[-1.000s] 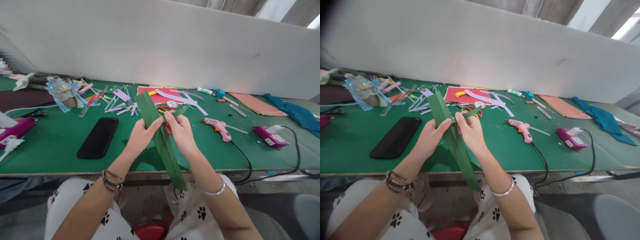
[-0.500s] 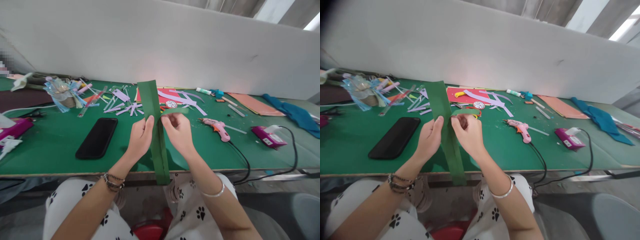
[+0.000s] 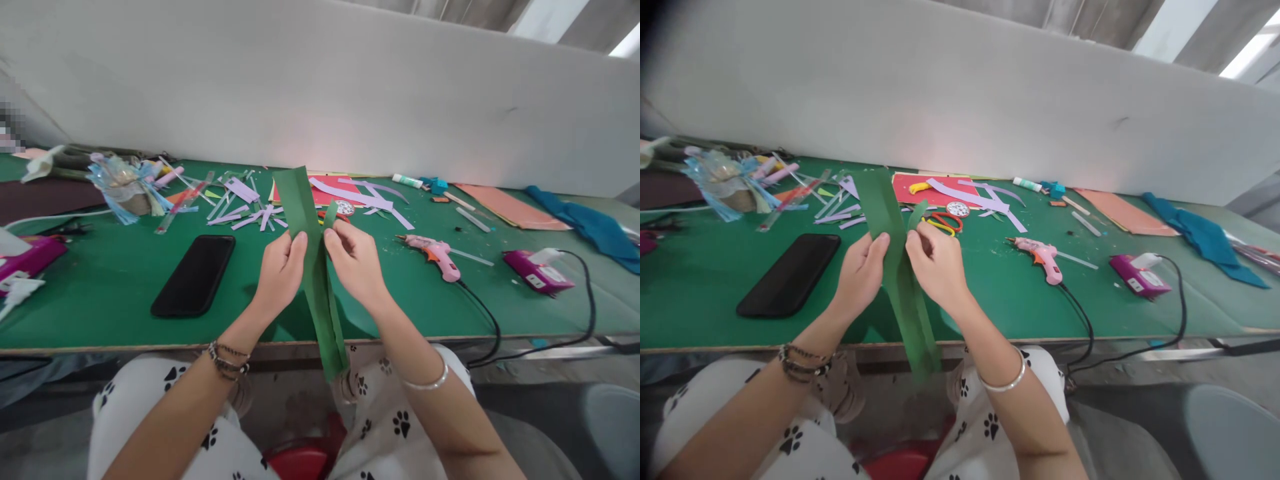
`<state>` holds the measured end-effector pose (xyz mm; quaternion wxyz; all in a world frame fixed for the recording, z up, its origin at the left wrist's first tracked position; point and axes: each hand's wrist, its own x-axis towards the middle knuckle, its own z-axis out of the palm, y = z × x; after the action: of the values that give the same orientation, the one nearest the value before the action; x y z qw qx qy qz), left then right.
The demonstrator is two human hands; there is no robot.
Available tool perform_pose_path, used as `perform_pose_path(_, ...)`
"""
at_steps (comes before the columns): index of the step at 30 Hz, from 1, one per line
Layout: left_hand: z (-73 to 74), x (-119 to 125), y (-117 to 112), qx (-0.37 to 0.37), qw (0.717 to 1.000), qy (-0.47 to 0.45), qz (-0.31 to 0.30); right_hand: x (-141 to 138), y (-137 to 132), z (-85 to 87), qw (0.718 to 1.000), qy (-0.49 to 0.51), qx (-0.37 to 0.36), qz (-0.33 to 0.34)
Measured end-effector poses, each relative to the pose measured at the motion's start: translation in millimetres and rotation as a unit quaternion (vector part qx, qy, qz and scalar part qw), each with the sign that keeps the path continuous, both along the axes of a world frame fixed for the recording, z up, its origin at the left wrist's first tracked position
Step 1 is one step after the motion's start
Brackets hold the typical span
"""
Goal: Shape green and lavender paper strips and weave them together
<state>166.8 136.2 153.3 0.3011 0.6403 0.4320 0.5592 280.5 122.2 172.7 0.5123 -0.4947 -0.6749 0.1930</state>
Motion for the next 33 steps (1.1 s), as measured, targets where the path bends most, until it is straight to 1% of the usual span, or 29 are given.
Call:
perform_pose_path(2, 0.8, -1.2, 1.2, -0.039, 0.999, -0.019, -0.029, -0.4, 0.2, -0.2, 0.998, 0.042, -0.036, 0.036)
perform_pose_path(4, 0.9, -2.2, 2.3, -0.063, 0.996, -0.04, -0.044, -0.8, 0.4, -0.5, 0.995, 0.064, -0.058, 0.052)
perform_pose_path(9, 0.7, -2.2, 2.8, -0.056, 0.995, -0.064, -0.06, -0.6, 1.0, -0.9, 0.995, 0.066, -0.068, 0.024)
perform_pose_path(11, 1.2, -1.9, 2.4, -0.063, 0.994, -0.065, -0.055, -0.5, 1.3, -1.1, 0.995, 0.06, -0.074, 0.022)
perform_pose_path(15, 1.0, -2.2, 2.5, -0.09, 0.991, -0.089, -0.042, -0.7, 2.1, -1.4, 0.993, 0.065, -0.088, 0.043)
perform_pose_path(18, 0.0, -1.4, 2.3, -0.106, 0.983, -0.139, -0.055, -1.4, 2.6, -1.6, 0.991, 0.078, -0.093, 0.053)
perform_pose_path(22, 0.8, 2.2, -0.3, -0.143, 0.964, -0.213, -0.076, -4.3, 1.0, -1.5, 0.985, 0.119, -0.11, 0.06)
perform_pose_path(24, 1.9, 3.2, -1.1, -0.154, 0.955, -0.243, -0.071, -6.5, -0.6, -0.9, 0.983, 0.138, -0.111, 0.051)
perform_pose_path(26, 2.9, 2.7, -0.7, -0.148, 0.952, -0.262, -0.049, -8.4, -2.1, -0.1, 0.983, 0.146, -0.102, 0.04)
perform_pose_path(27, 3.3, 1.9, -0.2, -0.145, 0.953, -0.262, -0.045, -8.9, -2.6, 0.3, 0.983, 0.148, -0.099, 0.036)
perform_pose_path(29, 4.0, 0.1, 0.7, -0.147, 0.958, -0.24, -0.063, -8.7, -2.7, 0.9, 0.983, 0.153, -0.093, 0.031)
perform_pose_path(31, 4.8, -1.4, 1.0, -0.143, 0.966, -0.194, -0.091, -7.2, -2.0, 0.9, 0.984, 0.158, -0.076, 0.025)
perform_pose_path(33, 5.6, -2.1, 0.6, -0.123, 0.977, -0.148, -0.096, -5.1, -1.1, 0.6, 0.986, 0.158, -0.057, 0.021)
